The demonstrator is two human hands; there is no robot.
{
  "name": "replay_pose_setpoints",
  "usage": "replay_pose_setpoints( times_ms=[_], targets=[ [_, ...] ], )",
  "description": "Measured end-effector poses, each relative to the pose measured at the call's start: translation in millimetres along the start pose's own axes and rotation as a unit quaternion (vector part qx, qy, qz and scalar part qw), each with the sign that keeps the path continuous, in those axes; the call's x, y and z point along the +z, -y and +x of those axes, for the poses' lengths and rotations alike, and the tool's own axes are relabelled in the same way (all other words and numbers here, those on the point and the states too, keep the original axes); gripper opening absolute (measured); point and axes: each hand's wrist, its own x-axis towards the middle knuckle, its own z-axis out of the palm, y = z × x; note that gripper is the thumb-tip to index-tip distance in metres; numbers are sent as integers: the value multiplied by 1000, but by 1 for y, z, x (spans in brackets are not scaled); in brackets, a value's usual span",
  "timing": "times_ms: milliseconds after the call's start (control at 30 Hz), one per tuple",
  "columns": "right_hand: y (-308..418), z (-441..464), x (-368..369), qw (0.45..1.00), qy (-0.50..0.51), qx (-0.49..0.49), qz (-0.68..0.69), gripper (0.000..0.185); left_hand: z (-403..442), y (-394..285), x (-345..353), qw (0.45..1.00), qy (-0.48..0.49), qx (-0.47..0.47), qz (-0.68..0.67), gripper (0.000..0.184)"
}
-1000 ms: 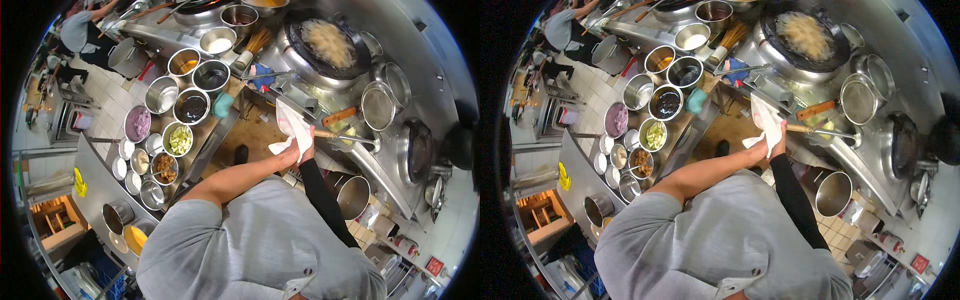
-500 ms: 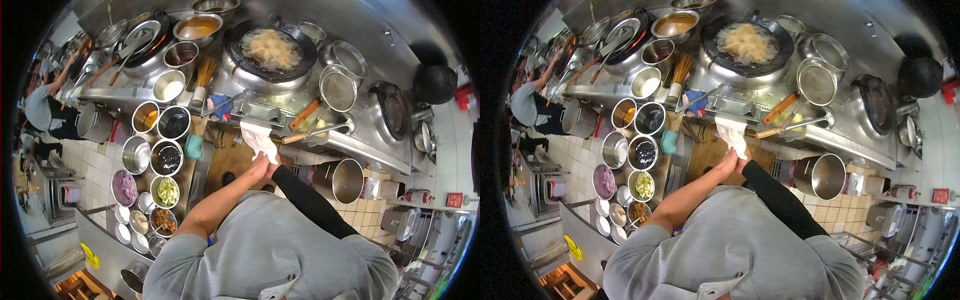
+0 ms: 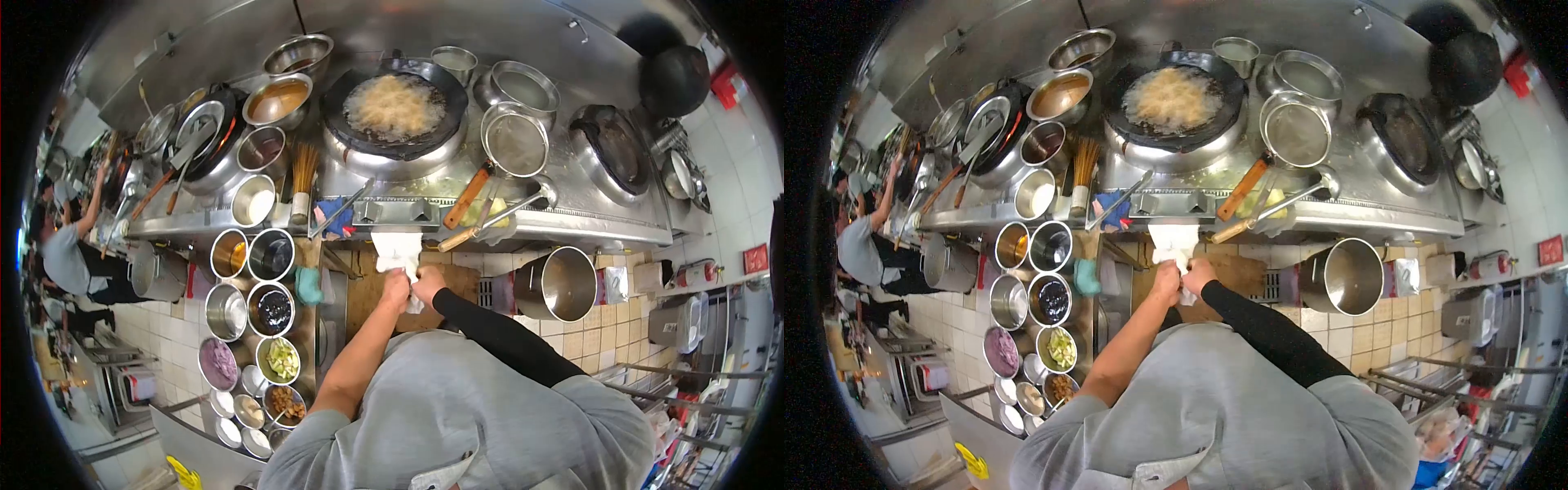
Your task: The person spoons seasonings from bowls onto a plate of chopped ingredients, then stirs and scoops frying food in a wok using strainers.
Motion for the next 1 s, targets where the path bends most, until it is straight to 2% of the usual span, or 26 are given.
replay_pose_setpoints(
  times_ms=[33,67,100,200,333,367,533,633,667,700,733,767,800,833,867,900,933,967,1000],
  targets=[
    [-2,0,-2,986,-26,-58,-154,17,1,4,-5,1000,22,-8,-13,26],
    [-4,0,-3,983,-29,-77,-162,18,3,9,-7,999,44,-16,-27,26],
    [-3,-2,-3,980,-33,-95,-171,19,1,10,-3,995,25,-9,-96,21],
    [-4,-7,0,971,-54,-143,-184,17,-3,2,-4,990,9,-44,-131,22],
    [-9,-5,8,964,-56,-157,-206,16,2,-3,-12,991,5,-76,-113,27],
    [-11,-4,8,960,-47,-160,-224,16,6,0,-13,992,-27,-93,-86,30],
    [-17,-7,0,948,-9,-195,-253,21,14,11,-29,995,-92,-22,39,5],
    [-19,-7,-2,973,77,-134,-173,34,16,17,-45,987,-122,23,98,7],
    [-22,-9,-2,976,60,-147,-152,40,19,22,-53,985,-129,40,111,9],
    [-28,-12,0,978,42,-159,-130,46,19,15,-61,970,-130,54,196,12],
    [-34,-13,-3,979,22,-170,-108,52,17,8,-71,963,-128,90,219,17],
    [-41,-12,-13,987,51,-86,-124,65,13,3,-81,954,-125,124,243,23],
    [-50,-12,-18,992,-10,-91,-88,60,10,-5,-90,943,-118,159,268,29],
    [-56,-9,-26,998,-49,-46,-17,52,6,-20,-100,924,-133,160,320,43],
    [-64,-10,-40,991,-123,-43,-28,44,1,-35,-110,890,-156,243,354,43],
    [-105,6,-42,982,-169,-14,81,39,-3,-54,-117,847,-175,325,382,44],
    [-82,-7,-57,940,-203,54,268,32,-12,-83,-120,823,-177,339,419,46],
    [-75,-11,-72,921,-237,64,303,29,-16,-103,-123,812,-186,351,427,49],
    [-72,-12,-86,899,-270,72,337,26,-11,-122,-131,745,-199,426,474,52]
  ],
)
